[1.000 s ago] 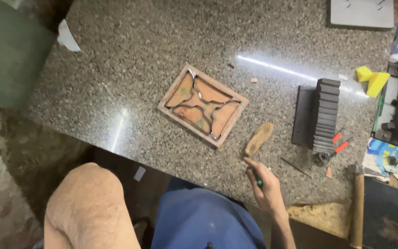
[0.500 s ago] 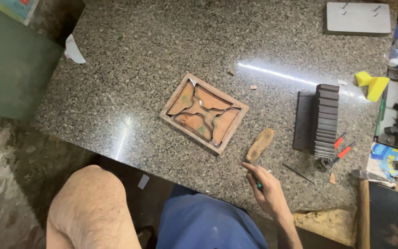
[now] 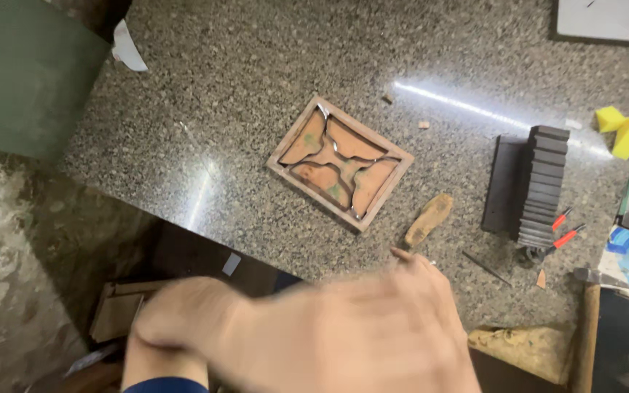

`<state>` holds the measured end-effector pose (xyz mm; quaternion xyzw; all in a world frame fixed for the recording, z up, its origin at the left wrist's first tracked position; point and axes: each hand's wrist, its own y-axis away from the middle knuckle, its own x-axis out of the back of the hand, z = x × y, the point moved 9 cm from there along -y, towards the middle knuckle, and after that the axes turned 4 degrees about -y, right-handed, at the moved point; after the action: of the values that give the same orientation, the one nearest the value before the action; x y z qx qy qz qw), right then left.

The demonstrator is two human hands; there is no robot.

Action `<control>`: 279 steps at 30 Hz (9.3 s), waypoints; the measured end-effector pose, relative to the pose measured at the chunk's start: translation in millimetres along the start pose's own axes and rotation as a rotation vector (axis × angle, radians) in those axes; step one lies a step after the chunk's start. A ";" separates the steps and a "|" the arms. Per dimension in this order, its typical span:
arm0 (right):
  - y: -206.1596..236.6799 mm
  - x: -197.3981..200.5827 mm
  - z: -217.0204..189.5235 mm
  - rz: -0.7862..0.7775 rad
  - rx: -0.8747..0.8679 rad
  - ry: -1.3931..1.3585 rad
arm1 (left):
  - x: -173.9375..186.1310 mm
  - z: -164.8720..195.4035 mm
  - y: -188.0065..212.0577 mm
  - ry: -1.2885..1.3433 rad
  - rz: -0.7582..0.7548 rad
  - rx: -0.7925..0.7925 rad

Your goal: The person uses green-handled end-cutting pliers to trim the edges of a shaped metal sheet fitted into a recessed wooden frame on a granite workbench, working around the curved outline. They then set the pliers aside, pick up a hammer and a wooden block, and tap along the frame edges.

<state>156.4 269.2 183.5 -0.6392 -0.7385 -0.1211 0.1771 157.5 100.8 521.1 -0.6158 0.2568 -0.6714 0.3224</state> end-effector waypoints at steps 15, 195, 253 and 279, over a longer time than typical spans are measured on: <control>-31.2 -19.3 11.9 0.163 -0.340 0.176 | -298.9 -175.2 295.6 -0.302 -0.475 0.905; -130.7 -72.1 90.1 0.871 0.192 -0.510 | -286.7 -258.0 354.8 0.017 -0.170 0.803; -109.5 -53.2 84.9 0.862 0.153 -0.423 | -294.2 -249.9 351.0 0.034 -0.225 0.859; -191.5 -53.0 96.0 0.905 0.048 -0.402 | -302.1 -308.5 360.5 0.041 -0.109 1.079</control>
<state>-36.5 230.9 83.4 -0.9022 -0.4091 0.1104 0.0807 -96.4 73.0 19.9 -0.3623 -0.1506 -0.7355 0.5524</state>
